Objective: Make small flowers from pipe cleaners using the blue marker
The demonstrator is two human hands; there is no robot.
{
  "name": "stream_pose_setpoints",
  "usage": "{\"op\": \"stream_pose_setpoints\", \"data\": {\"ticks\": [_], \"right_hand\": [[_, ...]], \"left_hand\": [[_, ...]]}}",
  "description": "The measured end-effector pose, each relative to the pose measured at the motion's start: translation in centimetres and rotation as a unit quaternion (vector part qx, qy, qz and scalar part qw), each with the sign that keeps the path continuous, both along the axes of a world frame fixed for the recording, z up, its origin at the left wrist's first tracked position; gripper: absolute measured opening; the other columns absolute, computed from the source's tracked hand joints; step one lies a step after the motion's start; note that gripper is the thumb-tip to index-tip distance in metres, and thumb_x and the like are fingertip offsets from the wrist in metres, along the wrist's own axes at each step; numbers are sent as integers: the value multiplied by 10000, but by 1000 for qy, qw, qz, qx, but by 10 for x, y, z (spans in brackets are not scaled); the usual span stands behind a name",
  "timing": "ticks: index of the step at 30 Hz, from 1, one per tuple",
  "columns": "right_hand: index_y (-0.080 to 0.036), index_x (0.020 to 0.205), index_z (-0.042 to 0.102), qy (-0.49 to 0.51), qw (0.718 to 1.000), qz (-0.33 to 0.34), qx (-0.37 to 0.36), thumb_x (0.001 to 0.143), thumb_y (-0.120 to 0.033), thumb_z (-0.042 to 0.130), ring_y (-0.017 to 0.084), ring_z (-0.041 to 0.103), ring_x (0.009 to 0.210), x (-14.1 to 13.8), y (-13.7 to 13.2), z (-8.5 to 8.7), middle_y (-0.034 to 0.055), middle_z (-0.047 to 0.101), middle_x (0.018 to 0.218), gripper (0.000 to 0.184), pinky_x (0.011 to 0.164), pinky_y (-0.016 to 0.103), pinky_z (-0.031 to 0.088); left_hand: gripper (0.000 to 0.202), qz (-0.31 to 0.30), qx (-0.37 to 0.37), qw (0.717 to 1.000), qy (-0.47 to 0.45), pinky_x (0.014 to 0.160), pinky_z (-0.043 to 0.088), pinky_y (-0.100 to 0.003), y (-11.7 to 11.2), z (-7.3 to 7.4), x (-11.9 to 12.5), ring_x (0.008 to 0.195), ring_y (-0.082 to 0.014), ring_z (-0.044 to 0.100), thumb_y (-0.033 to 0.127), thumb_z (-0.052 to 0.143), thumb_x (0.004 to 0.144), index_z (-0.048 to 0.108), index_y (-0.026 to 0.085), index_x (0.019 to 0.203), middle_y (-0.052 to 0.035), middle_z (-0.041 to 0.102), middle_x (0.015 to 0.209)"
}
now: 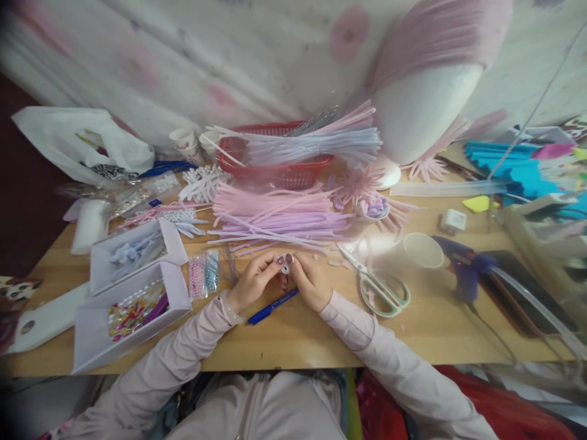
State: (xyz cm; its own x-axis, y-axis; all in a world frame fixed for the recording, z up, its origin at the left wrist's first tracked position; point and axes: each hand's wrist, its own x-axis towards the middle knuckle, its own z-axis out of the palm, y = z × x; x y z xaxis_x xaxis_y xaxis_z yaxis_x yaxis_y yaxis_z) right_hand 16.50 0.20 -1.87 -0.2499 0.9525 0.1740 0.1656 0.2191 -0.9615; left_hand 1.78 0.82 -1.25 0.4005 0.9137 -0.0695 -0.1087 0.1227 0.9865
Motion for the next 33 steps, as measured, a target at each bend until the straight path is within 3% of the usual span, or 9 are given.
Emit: {"op": "stream_pose_setpoints", "data": {"ticks": [3, 7, 13, 18, 22, 26, 29, 33], "right_hand": [[-203, 580, 423, -7, 999, -36, -18, 947, -519, 322, 123, 431, 483, 3, 1, -1, -25, 438, 508, 495, 497, 259, 370], [-207, 606, 413, -51, 997, -50, 26, 953, -490, 331, 130, 421, 522, 5, 4, -1, -22, 445, 544, 456, 525, 263, 360], [-219, 641, 400, -75, 994, -33, 71, 957, -468, 338, 138, 430, 525, 5, 6, 3, -18, 460, 558, 407, 550, 272, 372], [-215, 636, 403, -19, 999, -32, 17, 925, -533, 381, 126, 430, 500, 3, 4, 3, -28, 449, 537, 430, 513, 257, 376], [-210, 662, 421, 53, 997, -45, -45, 928, -543, 365, 124, 447, 501, 1, 3, -4, -28, 465, 549, 429, 497, 255, 389], [-203, 671, 435, 61, 996, -60, -34, 932, -534, 358, 133, 463, 576, 2, 5, -9, -18, 475, 606, 429, 567, 267, 418], [-199, 667, 438, 43, 997, -35, -49, 913, -508, 434, 118, 430, 539, 4, 7, -8, -34, 447, 579, 395, 533, 251, 383], [-189, 625, 456, 51, 994, 26, -90, 897, -505, 465, 99, 385, 458, 6, 10, -4, -49, 424, 506, 417, 476, 240, 331]], "left_hand": [[383, 7, 5, 1000, 23, 526, 458, -238, 1, 0, 0, 505, -112, 537, 505, 521, 845, 551, 146, 716, 9, 555, 578], [402, 18, 12, 999, 37, 534, 469, -242, 3, -3, 0, 538, -127, 561, 530, 521, 837, 588, 148, 732, -7, 590, 621], [530, -6, -137, 987, -82, 524, 509, -280, 4, -8, -1, 526, -148, 590, 646, 483, 793, 598, 132, 733, -52, 634, 639], [480, -35, -164, 978, -126, 545, 527, -272, 4, -5, -1, 553, -139, 602, 602, 570, 766, 595, 123, 776, -47, 633, 659], [403, -22, -120, 989, -82, 580, 528, -265, 2, 0, 0, 580, -130, 597, 527, 632, 759, 602, 130, 818, -26, 621, 679], [332, 18, -29, 999, -11, 591, 510, -252, 0, 2, 2, 610, -135, 583, 469, 583, 820, 603, 139, 791, -17, 608, 677], [341, 17, 13, 999, 48, 589, 493, -249, -1, 1, 1, 603, -139, 580, 459, 528, 858, 598, 145, 746, -19, 608, 657], [352, 23, 3, 998, 54, 571, 485, -247, 2, 1, -2, 590, -140, 587, 475, 485, 877, 582, 155, 766, -10, 603, 652]]}}
